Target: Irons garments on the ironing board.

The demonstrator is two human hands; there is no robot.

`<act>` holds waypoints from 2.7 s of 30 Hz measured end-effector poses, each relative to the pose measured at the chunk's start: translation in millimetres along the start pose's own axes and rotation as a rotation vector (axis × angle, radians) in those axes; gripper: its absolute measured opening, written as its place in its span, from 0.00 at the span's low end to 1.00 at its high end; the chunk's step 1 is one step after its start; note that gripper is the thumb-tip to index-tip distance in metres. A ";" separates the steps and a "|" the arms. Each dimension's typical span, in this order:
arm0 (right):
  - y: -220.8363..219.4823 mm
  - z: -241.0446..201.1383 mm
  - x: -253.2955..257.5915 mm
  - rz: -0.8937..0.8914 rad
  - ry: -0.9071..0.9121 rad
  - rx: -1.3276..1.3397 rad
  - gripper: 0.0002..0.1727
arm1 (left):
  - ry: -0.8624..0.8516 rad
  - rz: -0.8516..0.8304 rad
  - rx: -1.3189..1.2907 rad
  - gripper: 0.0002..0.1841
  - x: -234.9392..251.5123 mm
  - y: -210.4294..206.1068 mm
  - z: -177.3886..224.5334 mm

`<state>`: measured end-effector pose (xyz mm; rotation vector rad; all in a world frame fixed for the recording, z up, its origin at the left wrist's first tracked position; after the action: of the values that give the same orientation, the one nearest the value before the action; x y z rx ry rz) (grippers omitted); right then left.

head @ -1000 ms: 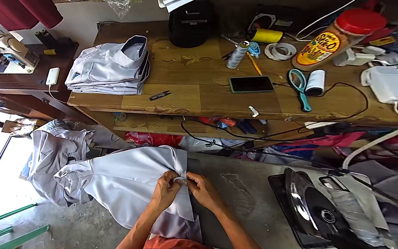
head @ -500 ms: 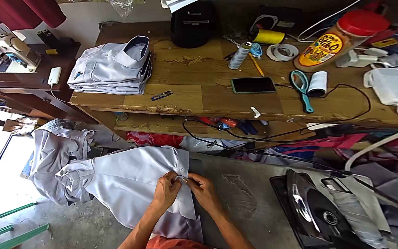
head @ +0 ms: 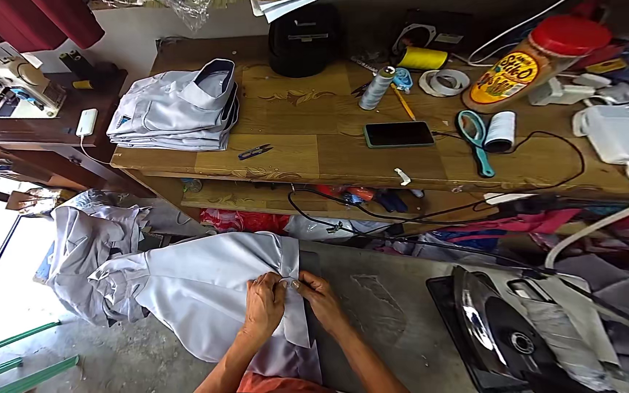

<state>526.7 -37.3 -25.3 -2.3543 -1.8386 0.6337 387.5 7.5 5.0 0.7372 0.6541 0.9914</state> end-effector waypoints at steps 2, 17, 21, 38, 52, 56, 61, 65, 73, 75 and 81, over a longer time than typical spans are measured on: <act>-1.4 0.1 -1.4 -0.023 0.012 -0.009 0.06 | -0.031 0.045 0.033 0.14 -0.1 1.9 0.3; 9.1 13.5 0.1 -0.023 -0.274 0.046 0.23 | -0.153 -0.082 -0.062 0.23 1.8 -3.1 -9.3; 22.0 16.1 1.8 0.078 -0.314 -0.115 0.20 | -0.081 0.161 0.069 0.20 2.6 57.9 -59.5; -5.8 -0.6 -45.0 -0.075 -0.212 -0.010 0.04 | 0.593 0.641 -0.129 0.17 -127.5 258.0 -343.9; 4.8 31.7 -55.3 -0.303 -0.291 -0.519 0.13 | -0.035 0.249 0.127 0.18 -15.8 44.7 -32.1; 53.9 -32.5 -5.9 0.006 0.008 -0.582 0.20 | -0.124 0.029 0.309 0.23 25.6 -9.9 26.9; 49.6 1.4 1.6 0.003 -0.175 -0.458 0.35 | 0.002 -0.264 0.303 0.17 34.6 -32.6 39.7; 39.0 8.8 5.0 -0.011 -0.125 -0.246 0.20 | -0.117 -0.257 0.071 0.17 11.8 -36.4 59.3; -2.5 -31.4 10.6 0.072 0.393 -0.792 0.23 | 0.107 0.337 0.367 0.17 43.2 128.7 -114.7; -26.0 -24.5 10.6 0.023 0.444 -0.839 0.26 | 0.312 0.224 0.525 0.20 55.0 176.4 -207.1; -64.0 17.6 13.5 -0.083 0.539 -1.147 0.38 | 0.539 0.081 0.368 0.18 20.6 232.2 -343.1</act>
<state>464.6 -10.3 -24.7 -2.4679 -2.2529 -1.2872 16.7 192.0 -15.6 0.8244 1.3090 1.1702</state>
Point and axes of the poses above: each hand's wrist, its own x-axis towards the middle knuckle, its own y-axis out of the back of the hand, z = x × y, the point moved 9 cm from there along x, towards the middle knuckle, and after that the axes turned 14 degrees about x, right-handed, at the moved point
